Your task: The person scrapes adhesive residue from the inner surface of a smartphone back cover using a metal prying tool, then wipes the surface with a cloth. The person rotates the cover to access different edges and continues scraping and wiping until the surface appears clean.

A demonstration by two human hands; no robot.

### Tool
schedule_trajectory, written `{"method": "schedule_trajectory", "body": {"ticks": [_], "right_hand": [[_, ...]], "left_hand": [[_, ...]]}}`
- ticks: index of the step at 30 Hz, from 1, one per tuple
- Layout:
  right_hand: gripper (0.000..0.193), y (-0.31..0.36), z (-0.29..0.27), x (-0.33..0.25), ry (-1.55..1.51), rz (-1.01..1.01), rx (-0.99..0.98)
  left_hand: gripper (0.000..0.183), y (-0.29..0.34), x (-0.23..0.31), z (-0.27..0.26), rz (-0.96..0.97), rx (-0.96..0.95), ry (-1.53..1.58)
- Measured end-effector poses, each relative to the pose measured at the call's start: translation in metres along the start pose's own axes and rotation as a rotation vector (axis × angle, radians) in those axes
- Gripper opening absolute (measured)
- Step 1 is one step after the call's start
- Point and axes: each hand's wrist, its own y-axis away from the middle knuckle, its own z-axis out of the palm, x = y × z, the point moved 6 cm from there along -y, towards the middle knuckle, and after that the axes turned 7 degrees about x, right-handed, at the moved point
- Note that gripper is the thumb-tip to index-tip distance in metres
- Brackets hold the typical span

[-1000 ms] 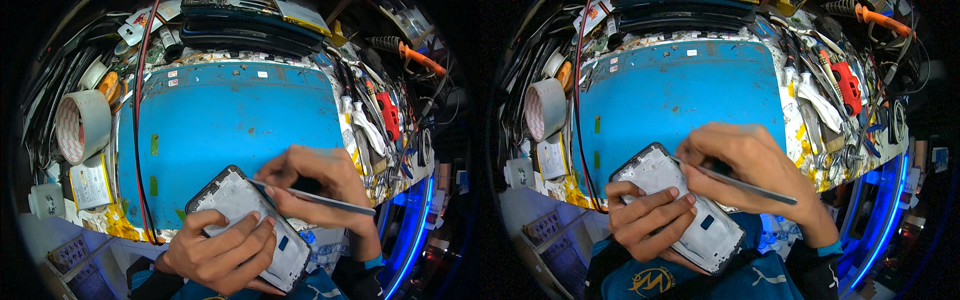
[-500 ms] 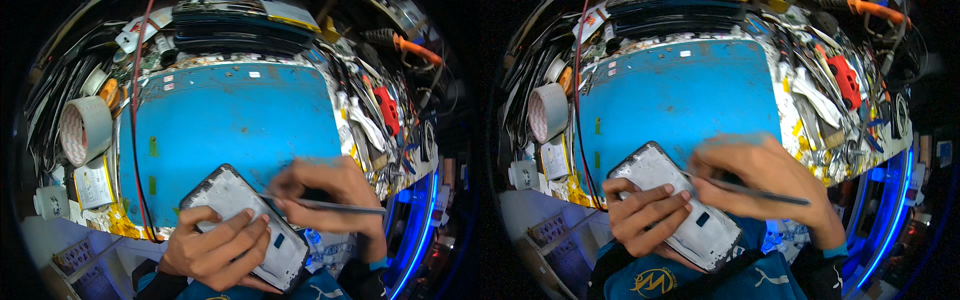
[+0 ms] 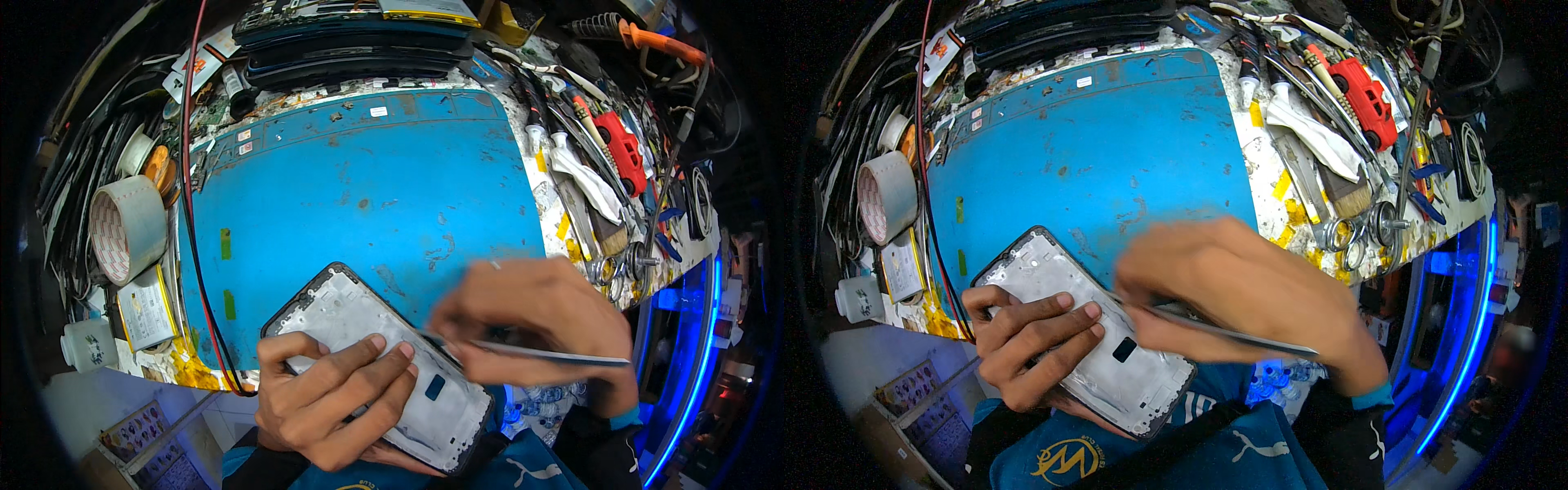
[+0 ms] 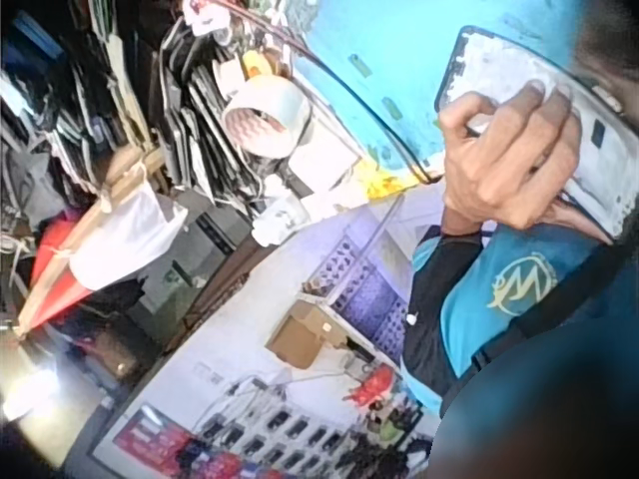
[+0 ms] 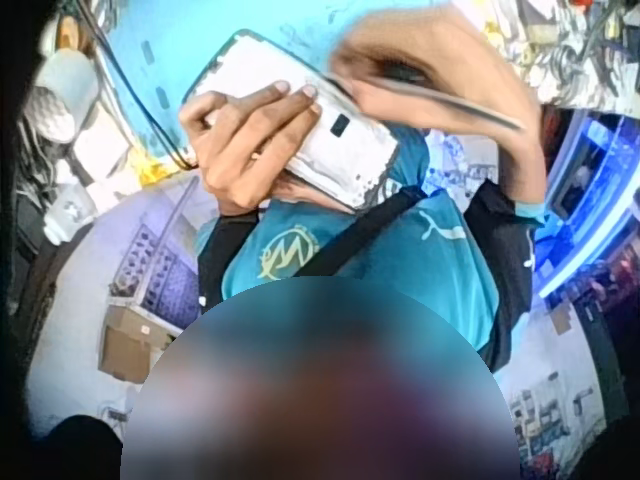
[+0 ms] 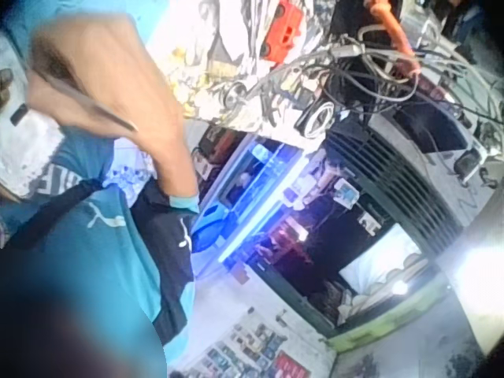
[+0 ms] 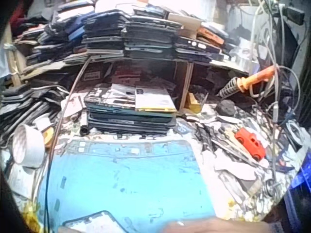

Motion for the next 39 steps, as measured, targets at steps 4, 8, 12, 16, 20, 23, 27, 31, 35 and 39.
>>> {"method": "schedule_trajectory", "body": {"ticks": [4,8,12,16,20,23,27,31,35,39], "right_hand": [[0.009,0.009,-0.003,-0.006,-0.024,-0.001,-0.071],[0.010,0.013,-0.007,-0.002,-0.030,-0.020,-0.009],[0.008,0.020,-0.007,-0.007,-0.095,-0.125,-0.009],[0.008,0.019,-0.007,-0.001,-0.013,-0.043,-0.081],[0.010,0.025,-0.006,-0.004,-0.062,-0.020,-0.242],[0.009,0.024,-0.009,-0.004,-0.040,-0.064,-0.219],[0.007,0.031,-0.007,-0.004,-0.070,-0.058,-0.301],[0.009,0.033,-0.011,-0.006,-0.017,-0.094,-0.228],[0.009,0.038,-0.010,-0.006,-0.060,-0.079,-0.298],[0.008,0.044,-0.011,-0.005,-0.085,-0.082,-0.288]], "left_hand": [[0.052,-0.002,0.001,-0.001,-0.018,-0.023,0.009],[0.051,-0.004,0.002,0.000,-0.021,-0.053,-0.002],[0.050,-0.004,0.003,-0.001,-0.045,-0.028,-0.013],[0.051,-0.006,0.004,0.000,-0.037,-0.046,-0.005],[0.053,-0.007,0.004,-0.002,-0.059,-0.076,0.009],[0.054,-0.009,0.004,-0.002,-0.037,-0.087,-0.002],[0.057,-0.009,0.005,-0.002,-0.056,-0.135,-0.038],[0.058,-0.008,0.006,-0.001,-0.081,-0.160,-0.045],[0.061,-0.007,0.006,0.001,-0.081,-0.157,-0.030],[0.059,-0.009,0.006,-0.001,-0.089,-0.074,-0.022]]}}
